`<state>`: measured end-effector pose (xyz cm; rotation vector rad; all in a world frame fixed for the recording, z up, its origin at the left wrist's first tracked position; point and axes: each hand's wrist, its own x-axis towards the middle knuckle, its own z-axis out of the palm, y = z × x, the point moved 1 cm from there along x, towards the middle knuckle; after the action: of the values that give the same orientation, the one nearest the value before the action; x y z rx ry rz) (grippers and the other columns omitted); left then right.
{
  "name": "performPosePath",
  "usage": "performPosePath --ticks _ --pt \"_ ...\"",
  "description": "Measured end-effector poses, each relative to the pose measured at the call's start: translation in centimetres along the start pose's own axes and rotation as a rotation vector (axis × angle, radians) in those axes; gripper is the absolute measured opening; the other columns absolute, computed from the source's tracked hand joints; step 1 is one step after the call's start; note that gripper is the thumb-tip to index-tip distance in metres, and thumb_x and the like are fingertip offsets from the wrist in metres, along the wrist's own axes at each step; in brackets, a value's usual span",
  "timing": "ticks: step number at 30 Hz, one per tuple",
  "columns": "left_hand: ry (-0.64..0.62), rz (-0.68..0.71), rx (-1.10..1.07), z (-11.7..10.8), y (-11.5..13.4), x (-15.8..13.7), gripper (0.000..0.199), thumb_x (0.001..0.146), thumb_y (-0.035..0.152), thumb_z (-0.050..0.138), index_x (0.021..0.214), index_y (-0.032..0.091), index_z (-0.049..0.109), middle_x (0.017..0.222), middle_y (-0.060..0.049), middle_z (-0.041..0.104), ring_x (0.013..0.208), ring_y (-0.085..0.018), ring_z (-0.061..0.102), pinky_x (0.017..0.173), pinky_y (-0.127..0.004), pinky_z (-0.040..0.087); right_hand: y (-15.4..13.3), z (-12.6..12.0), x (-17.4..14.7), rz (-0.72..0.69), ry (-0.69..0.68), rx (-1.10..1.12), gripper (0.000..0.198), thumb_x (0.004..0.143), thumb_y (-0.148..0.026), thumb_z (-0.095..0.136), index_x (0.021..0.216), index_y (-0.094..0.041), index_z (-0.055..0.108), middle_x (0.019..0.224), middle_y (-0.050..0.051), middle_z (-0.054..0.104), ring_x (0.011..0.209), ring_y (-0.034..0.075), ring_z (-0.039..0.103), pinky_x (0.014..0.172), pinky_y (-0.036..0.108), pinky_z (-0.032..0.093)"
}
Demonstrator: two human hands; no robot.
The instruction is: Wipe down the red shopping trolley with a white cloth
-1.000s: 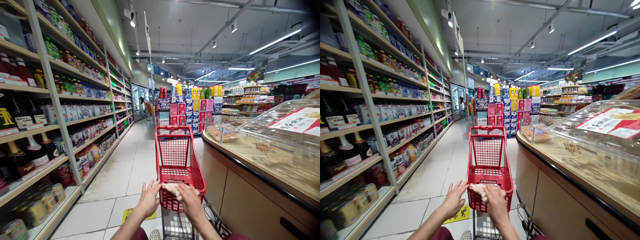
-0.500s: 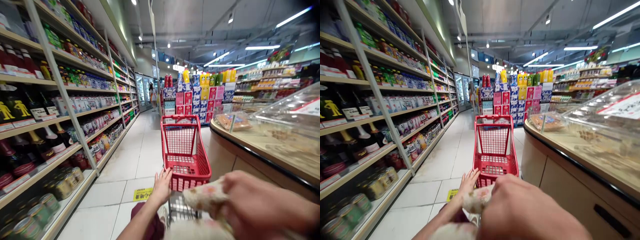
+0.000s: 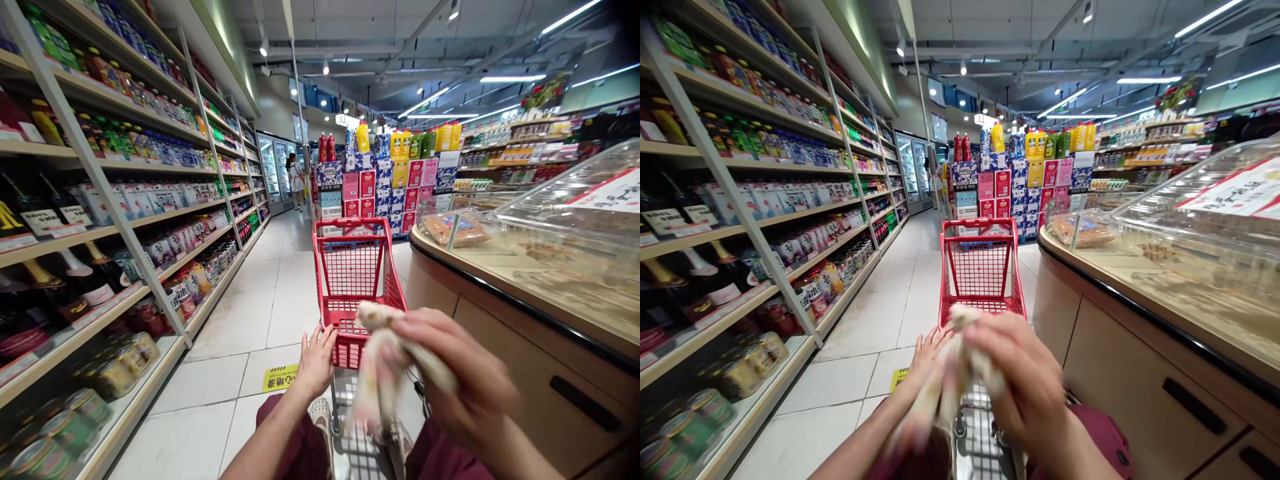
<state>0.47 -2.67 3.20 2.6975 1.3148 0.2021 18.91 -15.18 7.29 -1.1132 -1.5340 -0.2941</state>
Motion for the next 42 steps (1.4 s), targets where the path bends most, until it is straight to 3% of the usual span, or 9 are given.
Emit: performPosePath --ticks 3,7,11,14,20,26,33,38,42 --pt "0.077 0.031 0.077 0.4 0.1 0.4 0.064 0.072 0.015 0.035 0.135 0.016 0.022 0.141 -0.005 0.027 0.131 -0.024 0.011 0.106 -0.049 0.008 0.4 5.8 2.9 0.071 -0.032 -0.187 0.036 0.08 -0.013 0.037 0.108 -0.021 0.058 0.111 0.007 0.058 0.104 0.02 0.052 0.09 0.041 0.04" --pt "0.075 0.055 0.139 0.4 0.1 1.0 0.06 0.072 0.015 0.035 0.132 0.011 0.028 0.14 -0.009 0.029 0.132 -0.021 0.008 0.107 -0.046 0.003 3.1 11.7 -1.3 -0.018 -0.207 -0.362 0.045 0.077 -0.005 0.034 0.111 -0.022 0.057 0.114 0.005 0.059 0.107 0.018 0.051 0.094 0.04 0.035" --pt "0.062 0.049 0.177 0.7 -0.2 1.0 0.063 0.071 0.014 0.035 0.133 0.012 0.025 0.143 -0.007 0.021 0.133 -0.019 0.005 0.107 -0.046 0.003 7.8 8.6 -5.9 -0.081 -0.227 -0.477 0.046 0.074 -0.003 0.037 0.109 -0.026 0.058 0.118 0.0 0.056 0.117 0.019 0.043 0.102 0.044 0.022" --pt "0.081 0.044 0.147 1.1 -0.1 0.9 0.065 0.07 0.016 0.037 0.133 0.011 0.024 0.144 -0.007 0.017 0.133 -0.018 0.004 0.108 -0.043 0.005 8.9 6.8 -5.9 -0.039 -0.2 -0.505 0.043 0.075 -0.007 0.038 0.109 -0.023 0.058 0.117 0.002 0.057 0.115 0.02 0.044 0.1 0.044 0.026" --pt "0.042 0.09 0.15 1.1 -0.4 0.8 0.065 0.07 0.018 0.038 0.133 0.012 0.024 0.144 -0.006 0.014 0.133 -0.018 0.004 0.107 -0.045 0.003 6.7 10.1 -4.2 0.032 -0.246 -0.471 0.052 0.07 -0.001 0.035 0.112 -0.025 0.055 0.114 0.002 0.059 0.109 0.018 0.049 0.098 0.044 0.03" --pt "0.04 0.075 0.128 0.5 -0.2 0.3 0.065 0.071 0.015 0.036 0.134 0.014 0.022 0.143 -0.005 0.02 0.133 -0.019 0.005 0.106 -0.049 0.0 9.8 6.0 -5.7 0.033 -0.136 -0.51 0.043 0.077 -0.009 0.035 0.116 -0.018 0.053 0.116 0.007 0.057 0.112 0.021 0.047 0.096 0.045 0.034" --pt "0.018 0.078 0.083 0.5 0.2 0.0 0.066 0.07 0.018 0.036 0.134 0.014 0.024 0.143 -0.005 0.02 0.133 -0.019 0.007 0.106 -0.049 0.0 5.8 11.0 -5.1 -0.129 -0.247 -0.417 0.052 0.072 -0.002 0.032 0.118 -0.02 0.051 0.12 0.005 0.054 0.114 0.017 0.046 0.094 0.038 0.038" --pt "0.037 0.084 0.03 0.3 0.2 -0.3 0.061 0.073 0.017 0.033 0.133 0.015 0.026 0.142 -0.006 0.023 0.132 -0.018 0.009 0.106 -0.049 -0.001 9.0 7.9 -6.5 -0.058 -0.191 -0.57 0.048 0.074 -0.008 0.034 0.118 -0.02 0.05 0.119 0.005 0.054 0.114 0.02 0.046 0.098 0.044 0.032" --pt "0.025 0.073 0.022 -0.8 0.9 -0.2 0.054 0.075 0.018 0.033 0.129 0.014 0.033 0.136 -0.009 0.036 0.131 -0.02 0.015 0.106 -0.049 0.001 10.5 8.3 -7.4 -0.066 -0.166 -0.571 0.05 0.071 -0.008 0.034 0.117 -0.02 0.05 0.118 0.005 0.055 0.114 0.021 0.045 0.099 0.043 0.031"
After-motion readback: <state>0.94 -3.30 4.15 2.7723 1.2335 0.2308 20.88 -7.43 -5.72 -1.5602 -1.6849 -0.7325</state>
